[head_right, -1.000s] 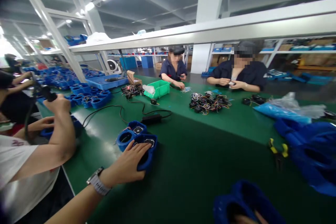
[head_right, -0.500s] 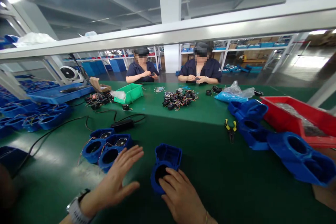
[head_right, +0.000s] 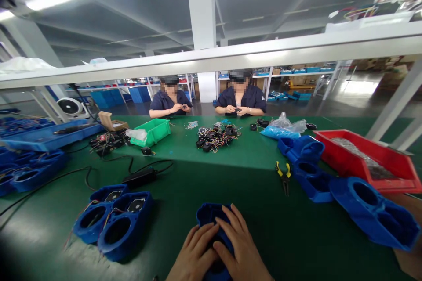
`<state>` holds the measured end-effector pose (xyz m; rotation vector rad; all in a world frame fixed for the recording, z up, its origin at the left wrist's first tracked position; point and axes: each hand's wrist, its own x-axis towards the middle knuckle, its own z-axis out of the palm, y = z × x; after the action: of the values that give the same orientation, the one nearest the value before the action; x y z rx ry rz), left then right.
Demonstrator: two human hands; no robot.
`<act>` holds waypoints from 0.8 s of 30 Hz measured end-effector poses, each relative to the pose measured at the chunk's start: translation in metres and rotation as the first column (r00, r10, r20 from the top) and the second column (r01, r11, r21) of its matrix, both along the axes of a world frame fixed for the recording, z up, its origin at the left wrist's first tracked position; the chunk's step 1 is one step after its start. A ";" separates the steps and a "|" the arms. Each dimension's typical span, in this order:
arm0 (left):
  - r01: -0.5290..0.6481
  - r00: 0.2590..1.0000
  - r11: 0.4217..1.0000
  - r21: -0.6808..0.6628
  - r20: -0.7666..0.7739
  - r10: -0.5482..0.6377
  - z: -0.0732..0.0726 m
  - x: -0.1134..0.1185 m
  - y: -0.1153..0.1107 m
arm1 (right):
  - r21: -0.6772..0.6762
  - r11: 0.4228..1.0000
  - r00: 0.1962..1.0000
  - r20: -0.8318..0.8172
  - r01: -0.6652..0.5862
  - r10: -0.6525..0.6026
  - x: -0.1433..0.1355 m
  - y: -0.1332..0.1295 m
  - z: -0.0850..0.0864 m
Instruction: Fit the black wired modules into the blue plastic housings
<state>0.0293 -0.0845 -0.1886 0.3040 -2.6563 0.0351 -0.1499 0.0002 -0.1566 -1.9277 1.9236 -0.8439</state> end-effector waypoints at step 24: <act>0.152 0.988 0.980 0.133 -0.029 -0.149 0.006 -0.001 -0.006 | -0.069 0.890 0.891 0.093 0.452 -0.445 -0.115 -0.050 0.000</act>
<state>0.0284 -0.0900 -0.1829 0.1449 -2.6600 -0.1949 -0.2654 -0.0495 -0.1569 -1.4796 2.3630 -1.1209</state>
